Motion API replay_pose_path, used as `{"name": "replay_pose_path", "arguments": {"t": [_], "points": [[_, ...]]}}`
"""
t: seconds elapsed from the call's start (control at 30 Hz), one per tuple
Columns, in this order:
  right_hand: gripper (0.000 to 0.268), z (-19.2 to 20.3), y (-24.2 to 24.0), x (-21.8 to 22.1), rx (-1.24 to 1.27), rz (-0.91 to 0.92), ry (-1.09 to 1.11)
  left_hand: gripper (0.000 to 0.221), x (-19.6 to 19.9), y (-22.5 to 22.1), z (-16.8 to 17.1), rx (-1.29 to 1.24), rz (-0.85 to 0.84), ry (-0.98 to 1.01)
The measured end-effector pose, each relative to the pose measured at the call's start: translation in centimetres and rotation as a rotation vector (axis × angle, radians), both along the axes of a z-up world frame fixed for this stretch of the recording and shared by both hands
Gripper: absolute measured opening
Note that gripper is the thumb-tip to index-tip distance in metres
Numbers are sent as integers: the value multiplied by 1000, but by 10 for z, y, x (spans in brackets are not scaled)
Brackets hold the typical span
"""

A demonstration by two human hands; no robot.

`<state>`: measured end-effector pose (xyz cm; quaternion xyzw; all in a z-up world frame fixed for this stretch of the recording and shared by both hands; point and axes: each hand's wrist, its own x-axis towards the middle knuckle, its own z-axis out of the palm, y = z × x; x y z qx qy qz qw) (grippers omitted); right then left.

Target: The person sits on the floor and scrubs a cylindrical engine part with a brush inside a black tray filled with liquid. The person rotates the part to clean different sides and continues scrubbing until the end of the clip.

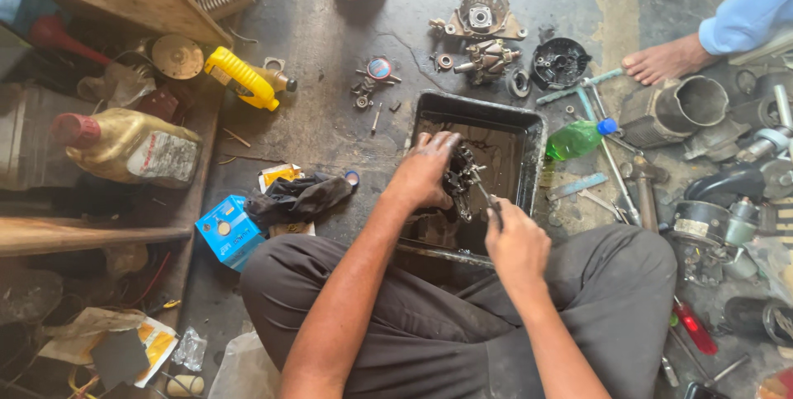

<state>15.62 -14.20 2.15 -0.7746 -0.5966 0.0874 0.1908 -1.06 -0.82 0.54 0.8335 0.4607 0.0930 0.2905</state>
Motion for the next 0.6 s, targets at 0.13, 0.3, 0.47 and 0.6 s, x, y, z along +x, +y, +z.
{"name": "replay_pose_path", "arguments": {"t": [0.13,0.3,0.47,0.6], "points": [[18,12,5,-1,-25,-42,35,126,1,0,-3,28,-3,-1],[21,10,4,-4,-59,-11,-55,128,2,-1,-2,5,12,-14],[24,-4,-10,8,-152,-10,-17,127,-5,-2,-6,-10,17,-40],[24,-22,-19,31,-322,-73,-36,122,-6,-1,-28,-55,75,-160]]}}
